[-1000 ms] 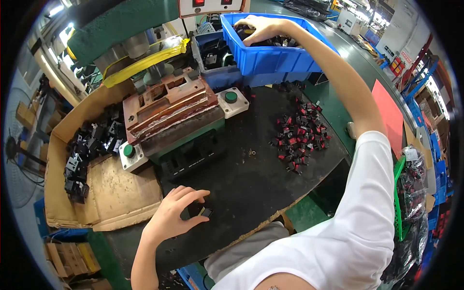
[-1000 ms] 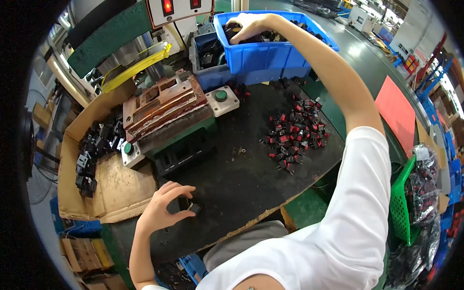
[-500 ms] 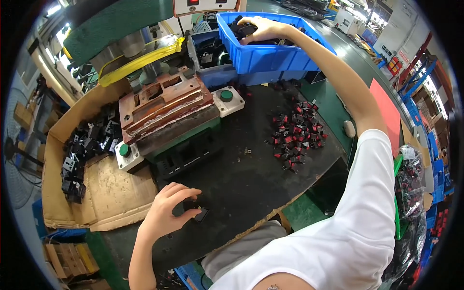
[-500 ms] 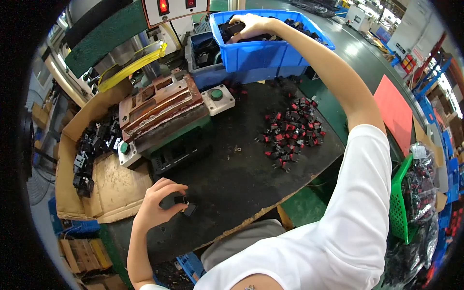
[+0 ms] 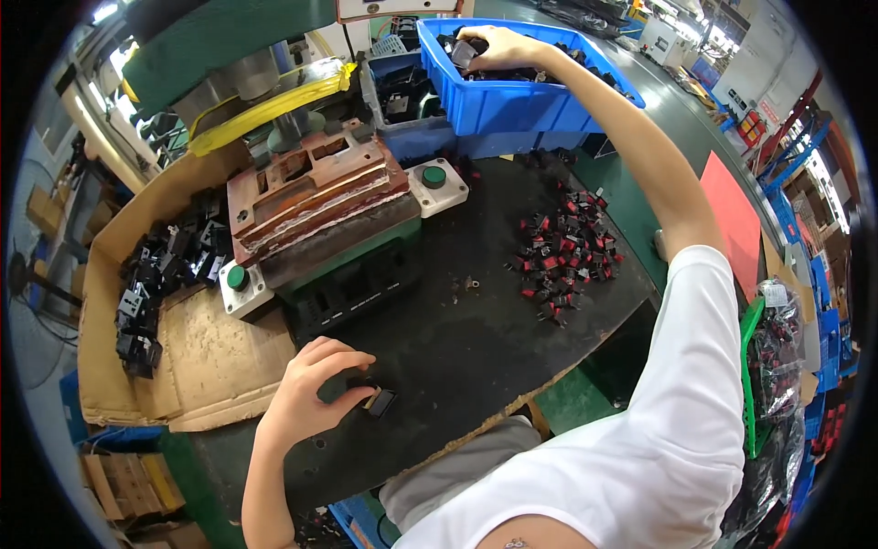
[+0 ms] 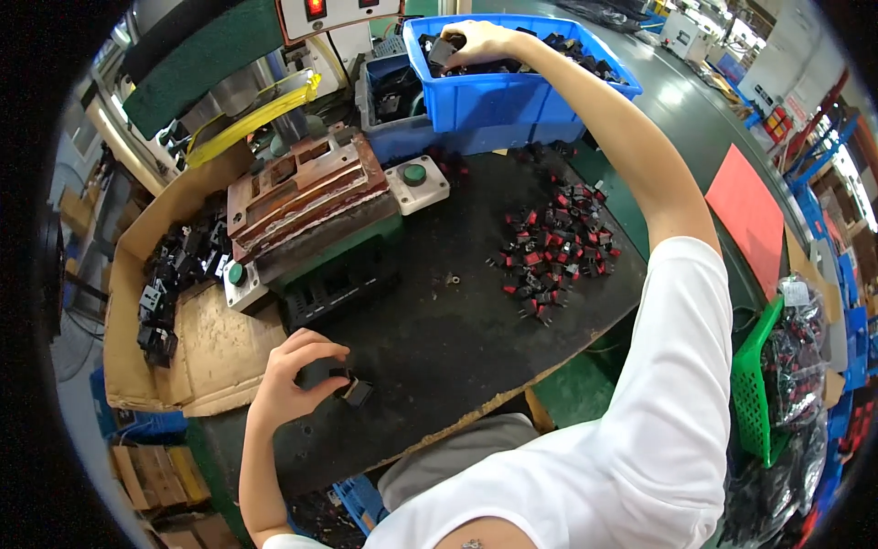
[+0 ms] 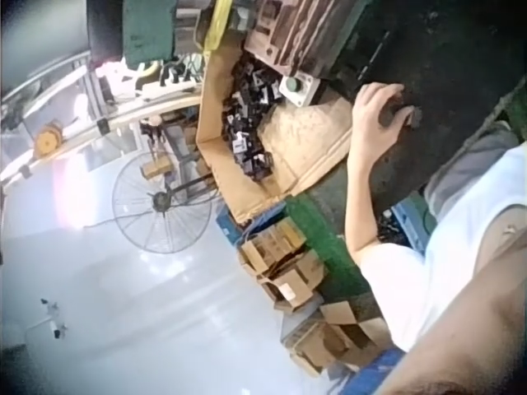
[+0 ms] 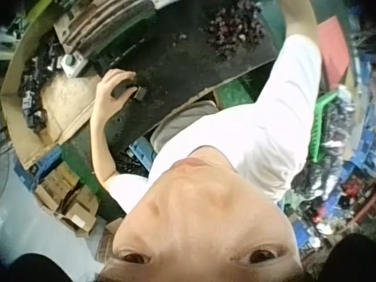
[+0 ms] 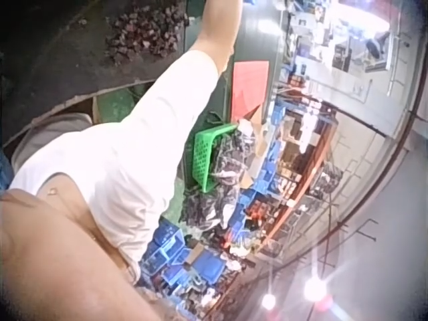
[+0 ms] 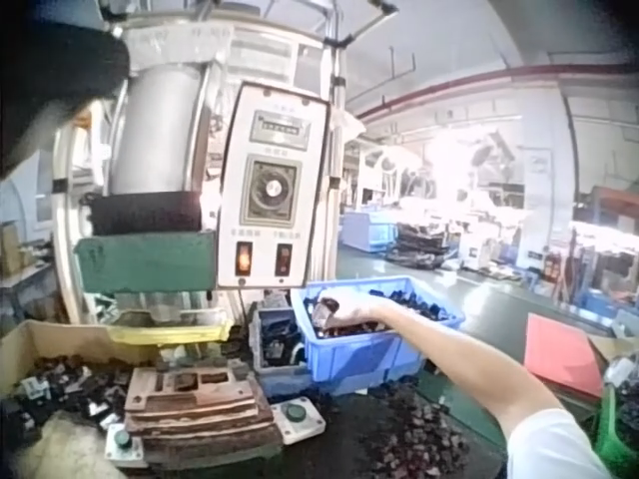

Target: Assembling electrical components into plastic housings and using a mechanical press to secure the parts.

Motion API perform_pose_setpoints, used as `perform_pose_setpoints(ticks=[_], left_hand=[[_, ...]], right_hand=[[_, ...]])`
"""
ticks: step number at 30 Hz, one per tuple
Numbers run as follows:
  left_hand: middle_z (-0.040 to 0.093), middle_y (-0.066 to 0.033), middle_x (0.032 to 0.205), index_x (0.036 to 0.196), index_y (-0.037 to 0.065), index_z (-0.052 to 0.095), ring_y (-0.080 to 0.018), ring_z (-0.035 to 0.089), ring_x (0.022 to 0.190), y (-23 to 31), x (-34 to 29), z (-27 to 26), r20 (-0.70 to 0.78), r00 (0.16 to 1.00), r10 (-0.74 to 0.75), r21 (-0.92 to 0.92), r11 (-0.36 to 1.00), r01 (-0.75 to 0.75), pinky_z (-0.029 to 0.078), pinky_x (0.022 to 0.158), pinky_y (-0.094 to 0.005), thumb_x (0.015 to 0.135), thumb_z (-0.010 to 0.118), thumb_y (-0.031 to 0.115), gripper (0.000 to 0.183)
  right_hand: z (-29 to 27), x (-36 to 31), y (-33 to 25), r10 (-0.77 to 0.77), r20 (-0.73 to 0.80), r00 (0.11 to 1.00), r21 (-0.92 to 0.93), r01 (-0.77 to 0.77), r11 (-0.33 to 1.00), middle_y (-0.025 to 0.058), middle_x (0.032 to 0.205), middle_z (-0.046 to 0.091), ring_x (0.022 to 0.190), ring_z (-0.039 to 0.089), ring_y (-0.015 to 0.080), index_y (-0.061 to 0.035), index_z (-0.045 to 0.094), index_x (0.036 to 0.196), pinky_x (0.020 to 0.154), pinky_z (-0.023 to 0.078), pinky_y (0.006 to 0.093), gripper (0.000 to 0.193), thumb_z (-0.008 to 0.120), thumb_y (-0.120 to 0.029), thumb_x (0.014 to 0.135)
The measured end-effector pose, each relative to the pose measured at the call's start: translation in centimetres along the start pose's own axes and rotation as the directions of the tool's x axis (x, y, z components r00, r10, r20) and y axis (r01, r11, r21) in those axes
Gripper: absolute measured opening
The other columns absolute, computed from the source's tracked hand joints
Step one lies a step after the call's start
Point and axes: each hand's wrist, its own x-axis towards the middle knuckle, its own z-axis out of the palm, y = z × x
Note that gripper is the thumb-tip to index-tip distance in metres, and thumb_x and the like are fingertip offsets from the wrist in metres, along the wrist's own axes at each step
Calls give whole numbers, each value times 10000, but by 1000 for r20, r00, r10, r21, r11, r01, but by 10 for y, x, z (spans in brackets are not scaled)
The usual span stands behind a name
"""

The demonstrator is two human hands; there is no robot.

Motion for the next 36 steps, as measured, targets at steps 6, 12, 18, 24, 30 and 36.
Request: perform_pose_setpoints(ticks=[6,12,18,24,30,36], left_hand=[[624,-73,855,947,57,647,-239,590,808,0,-3,-7,-52,998,23,12,1000,-22,476,692,-321,602,754,-20,370],[617,-73,849,944,52,640,-244,577,803,4,-1,-9,-59,998,35,-1,999,-35,472,698,-325,613,753,-13,355],[617,-75,850,931,49,639,-244,576,800,6,-4,-13,-84,996,35,23,999,-33,473,695,-326,613,749,-18,343],[607,-77,846,936,44,632,-256,567,800,-2,-3,-12,-78,997,19,8,1000,-18,467,697,-330,637,741,-6,322],[621,-88,849,935,40,644,-250,589,801,-2,-1,-11,-77,997,5,27,1000,-2,471,681,-328,623,742,-21,333],[621,-82,852,924,35,645,-234,596,789,-2,-3,-12,-86,996,19,55,998,-14,476,671,-312,640,745,-16,306]], right_hand=[[-5,3,-3,30,-5,1000,-26,-30,999,153,1220,533,1093,513,272,-71,507,1246,982,397,346,643,678,-324,680],[-17,6,21,-15,-44,999,0,15,1000,127,1086,585,975,556,238,-82,542,1165,898,451,335,576,702,-362,688],[-15,-1,52,195,-95,976,170,-177,969,66,880,608,709,601,164,-144,590,1051,462,521,302,435,708,-401,721],[-47,-5,44,110,-311,944,371,14,929,87,796,678,676,632,137,-39,639,1011,621,524,296,304,721,-221,782],[-70,-14,26,199,-340,919,576,37,816,67,679,642,484,591,123,-32,593,917,401,454,260,197,686,-150,789],[-49,-19,31,186,-395,900,343,-44,938,67,633,630,494,584,121,-17,609,759,436,468,268,172,698,-162,783]])
